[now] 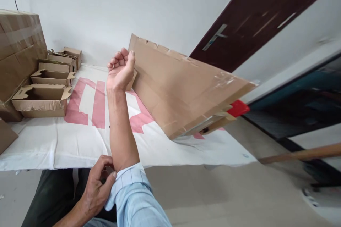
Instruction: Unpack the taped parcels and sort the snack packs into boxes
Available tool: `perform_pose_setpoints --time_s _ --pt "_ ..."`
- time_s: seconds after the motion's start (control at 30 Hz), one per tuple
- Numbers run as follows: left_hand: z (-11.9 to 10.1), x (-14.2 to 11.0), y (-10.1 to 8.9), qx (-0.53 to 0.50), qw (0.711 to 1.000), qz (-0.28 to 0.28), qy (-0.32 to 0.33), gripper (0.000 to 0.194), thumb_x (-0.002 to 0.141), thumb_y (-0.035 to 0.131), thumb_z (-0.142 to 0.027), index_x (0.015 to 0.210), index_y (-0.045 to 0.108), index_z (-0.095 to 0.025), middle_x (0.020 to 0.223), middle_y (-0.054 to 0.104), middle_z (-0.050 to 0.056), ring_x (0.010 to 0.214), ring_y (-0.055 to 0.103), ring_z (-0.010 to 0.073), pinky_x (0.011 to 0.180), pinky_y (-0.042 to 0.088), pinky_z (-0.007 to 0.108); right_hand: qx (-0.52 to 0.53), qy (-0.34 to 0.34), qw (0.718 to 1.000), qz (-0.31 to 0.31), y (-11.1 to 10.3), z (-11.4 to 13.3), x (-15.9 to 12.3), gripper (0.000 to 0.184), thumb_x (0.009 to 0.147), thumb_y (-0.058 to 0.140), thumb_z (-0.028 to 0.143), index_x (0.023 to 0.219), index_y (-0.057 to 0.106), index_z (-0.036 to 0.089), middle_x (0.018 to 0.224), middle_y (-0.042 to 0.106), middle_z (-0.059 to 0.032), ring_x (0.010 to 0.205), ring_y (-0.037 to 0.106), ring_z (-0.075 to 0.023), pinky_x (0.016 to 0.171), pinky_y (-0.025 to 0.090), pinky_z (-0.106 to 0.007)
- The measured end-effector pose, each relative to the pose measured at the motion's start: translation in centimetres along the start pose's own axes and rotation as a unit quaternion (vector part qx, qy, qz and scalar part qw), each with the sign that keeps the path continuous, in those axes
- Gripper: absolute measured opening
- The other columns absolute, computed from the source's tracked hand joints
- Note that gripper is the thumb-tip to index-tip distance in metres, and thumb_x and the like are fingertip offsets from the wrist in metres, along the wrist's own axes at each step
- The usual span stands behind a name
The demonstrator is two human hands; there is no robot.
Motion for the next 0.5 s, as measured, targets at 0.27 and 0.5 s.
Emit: perform_pose_setpoints --time_s 0.27,0.5 --pt "-2.8 2.0 -2.4 -0.037 0.991 0.123 -0.032 0.021 0.094 0.075 -0.031 0.113 0.077 -0.021 0.114 0.075 0.008 0.103 0.067 0.0231 0.089 0.051 0.034 -0.129 -0.064 0.989 -0.045 0.8 -2.4 1.6 0.043 0.111 0.046 0.058 0.105 0.065 0.020 0.088 0.061 -0.0008 0.062 0.062 -0.0112 0.052 0.052 -0.023" --pt "-4.9 2.1 -0.2 0.069 0.976 0.191 -0.078 0.019 0.069 0.076 -0.009 0.079 0.064 -0.019 0.084 0.058 -0.001 0.084 0.052 0.0178 0.079 0.040 0.031 -0.182 -0.032 0.981 -0.052 -1.2 -6.3 2.5 0.039 0.110 0.052 0.056 0.094 0.062 0.022 0.078 0.058 0.0029 0.059 0.056 -0.0099 0.053 0.052 -0.021"
Point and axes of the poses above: each hand's wrist, its own x-axis towards the middle knuckle, its own y-axis out of the palm, z = x × y, the point moved 3 cm from there along x, towards the middle knuckle
